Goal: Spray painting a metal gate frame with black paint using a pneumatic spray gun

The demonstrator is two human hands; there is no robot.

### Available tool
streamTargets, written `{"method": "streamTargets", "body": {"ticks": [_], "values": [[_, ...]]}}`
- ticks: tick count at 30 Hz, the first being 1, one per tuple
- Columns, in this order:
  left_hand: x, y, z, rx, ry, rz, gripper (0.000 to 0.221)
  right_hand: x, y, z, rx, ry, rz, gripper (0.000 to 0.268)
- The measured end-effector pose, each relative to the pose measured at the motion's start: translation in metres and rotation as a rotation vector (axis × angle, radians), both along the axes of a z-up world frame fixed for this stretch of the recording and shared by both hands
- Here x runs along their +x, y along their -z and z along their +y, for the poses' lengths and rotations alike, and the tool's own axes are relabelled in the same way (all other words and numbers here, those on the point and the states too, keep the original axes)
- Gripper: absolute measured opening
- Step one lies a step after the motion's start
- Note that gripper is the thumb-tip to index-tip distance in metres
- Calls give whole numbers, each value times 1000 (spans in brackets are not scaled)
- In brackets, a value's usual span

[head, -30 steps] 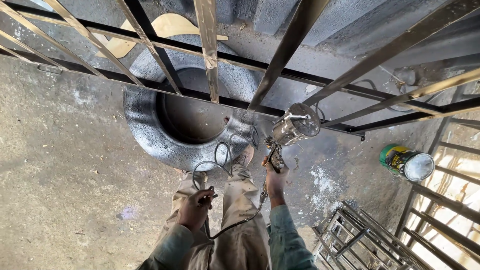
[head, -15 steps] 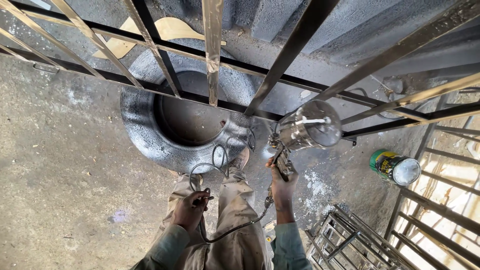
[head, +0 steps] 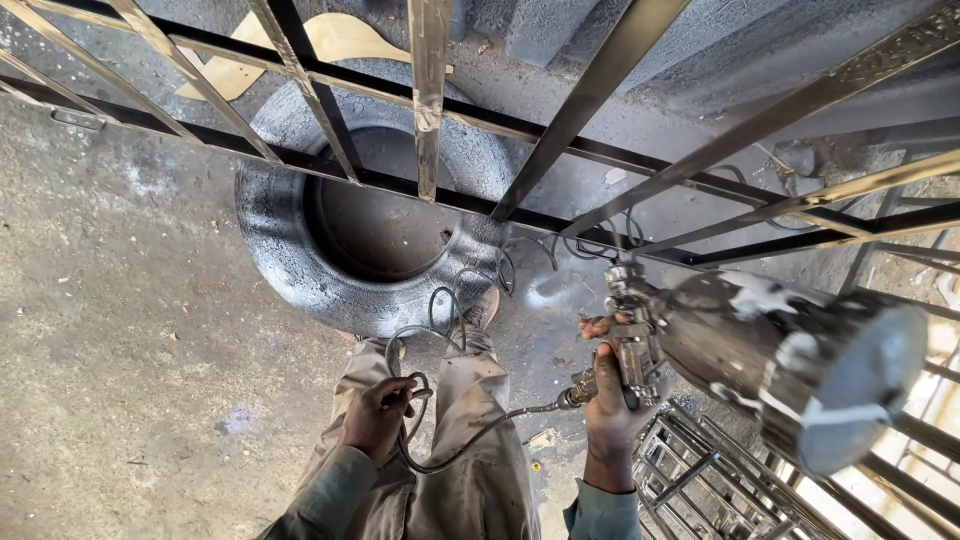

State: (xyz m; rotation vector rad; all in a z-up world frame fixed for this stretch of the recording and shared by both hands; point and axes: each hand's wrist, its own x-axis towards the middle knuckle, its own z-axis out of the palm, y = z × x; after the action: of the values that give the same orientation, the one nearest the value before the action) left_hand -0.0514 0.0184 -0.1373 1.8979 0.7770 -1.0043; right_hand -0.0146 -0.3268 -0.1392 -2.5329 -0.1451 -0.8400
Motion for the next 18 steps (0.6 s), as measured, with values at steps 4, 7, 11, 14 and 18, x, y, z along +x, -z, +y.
{"method": "streamTargets", "body": {"ticks": [4, 7, 11, 14, 18], "values": [[5, -1, 0, 19, 19, 3, 27, -8, 13, 32, 1133, 166, 333, 63], [2, 4, -1, 5, 35, -1, 26, -4, 14, 58, 1301, 157, 480, 60], [-9, 16, -3, -59, 18, 30, 26, 4, 43, 76, 1127, 130, 600, 13], [-10, 15, -7, -8, 96, 39, 25, -9, 88, 81, 1233, 332, 658, 11], [-4, 4, -13, 74, 272, 81, 26, -12, 126, 80, 1508, 444, 544, 14]]}}
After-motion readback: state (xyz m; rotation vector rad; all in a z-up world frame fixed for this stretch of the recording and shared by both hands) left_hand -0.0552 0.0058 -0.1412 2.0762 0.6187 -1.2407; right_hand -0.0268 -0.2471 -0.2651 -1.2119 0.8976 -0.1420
